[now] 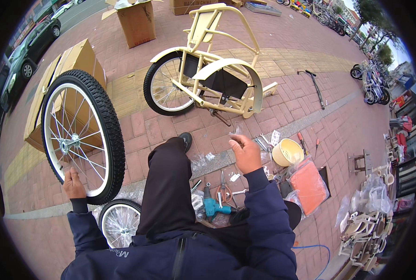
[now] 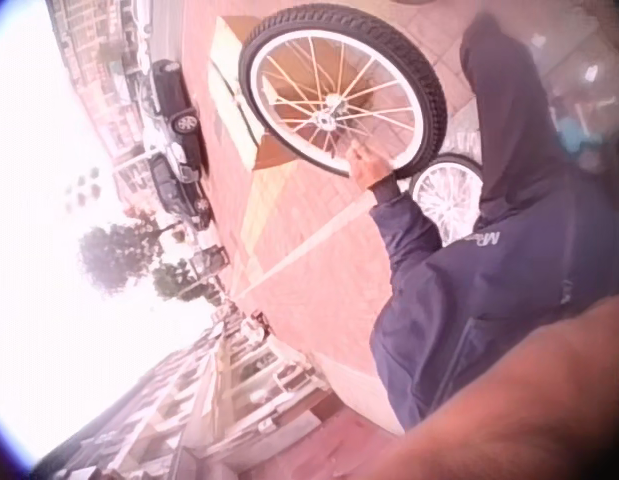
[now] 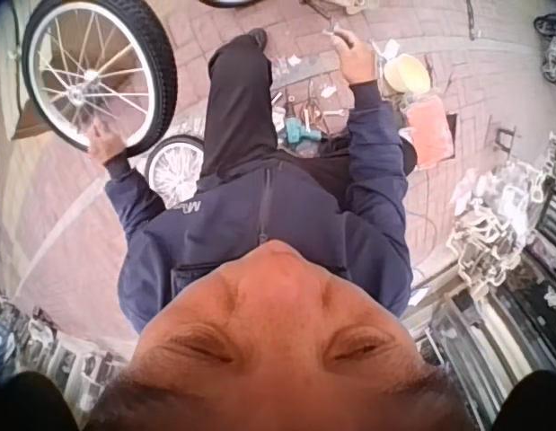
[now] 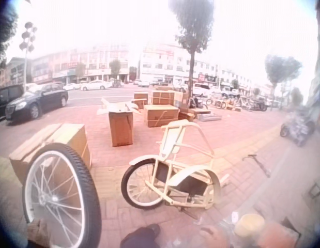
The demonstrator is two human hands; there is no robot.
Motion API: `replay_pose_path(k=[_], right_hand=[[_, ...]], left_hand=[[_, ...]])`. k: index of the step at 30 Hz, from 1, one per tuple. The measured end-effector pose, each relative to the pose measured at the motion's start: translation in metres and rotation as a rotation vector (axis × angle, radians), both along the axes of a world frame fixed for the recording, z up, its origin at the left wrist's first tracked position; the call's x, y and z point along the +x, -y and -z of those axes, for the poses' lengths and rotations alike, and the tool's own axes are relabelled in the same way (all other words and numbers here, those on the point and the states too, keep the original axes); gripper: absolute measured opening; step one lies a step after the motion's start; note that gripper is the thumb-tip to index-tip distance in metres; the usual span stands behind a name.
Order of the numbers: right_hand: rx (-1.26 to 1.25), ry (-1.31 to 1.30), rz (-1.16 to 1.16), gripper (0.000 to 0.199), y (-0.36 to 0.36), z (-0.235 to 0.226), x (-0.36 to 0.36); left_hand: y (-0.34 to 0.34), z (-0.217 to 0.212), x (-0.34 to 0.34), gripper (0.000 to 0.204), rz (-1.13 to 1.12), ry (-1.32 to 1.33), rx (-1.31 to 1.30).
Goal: The person assembles a tricycle by attaching a rear fender, installing a rear wheel, and tightening the axle nuts. They use a cordless drill and a wrench to secure components.
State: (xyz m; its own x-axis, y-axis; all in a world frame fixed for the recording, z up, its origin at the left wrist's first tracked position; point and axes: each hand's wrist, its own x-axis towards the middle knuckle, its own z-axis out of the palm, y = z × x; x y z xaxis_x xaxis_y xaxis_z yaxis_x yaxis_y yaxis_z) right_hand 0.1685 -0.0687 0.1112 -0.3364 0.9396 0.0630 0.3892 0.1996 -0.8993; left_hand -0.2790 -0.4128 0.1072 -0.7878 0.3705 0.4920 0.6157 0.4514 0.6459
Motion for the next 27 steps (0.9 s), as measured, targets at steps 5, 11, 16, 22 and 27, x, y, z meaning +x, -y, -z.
replay_pose_path(k=[5,11,16,22,27], right_hand=[[0.755,-0.336,0.29,0.022,0.043,-0.105,0.019],[0.767,-0.171,0.175,0.05,0.087,-0.136,0.023],[0.059,-0.08,0.264,0.077,0.067,-0.051,0.025],[-0.529,-0.41,0.508,0.047,0.046,0.067,0.03],[-0.694,-0.676,0.668,0.036,0.028,0.096,0.016]], left_hand=[[-0.119,-0.135,0.051,0.025,0.471,-0.152,0.173],[-0.231,-0.156,0.17,0.026,0.866,-0.5,-0.059],[-0.294,-0.086,0.246,0.017,1.214,-0.711,-0.403],[-0.313,0.004,0.279,0.013,1.444,-0.805,-0.49],[-0.309,-0.009,0.289,0.013,1.5,-0.841,-0.462]])
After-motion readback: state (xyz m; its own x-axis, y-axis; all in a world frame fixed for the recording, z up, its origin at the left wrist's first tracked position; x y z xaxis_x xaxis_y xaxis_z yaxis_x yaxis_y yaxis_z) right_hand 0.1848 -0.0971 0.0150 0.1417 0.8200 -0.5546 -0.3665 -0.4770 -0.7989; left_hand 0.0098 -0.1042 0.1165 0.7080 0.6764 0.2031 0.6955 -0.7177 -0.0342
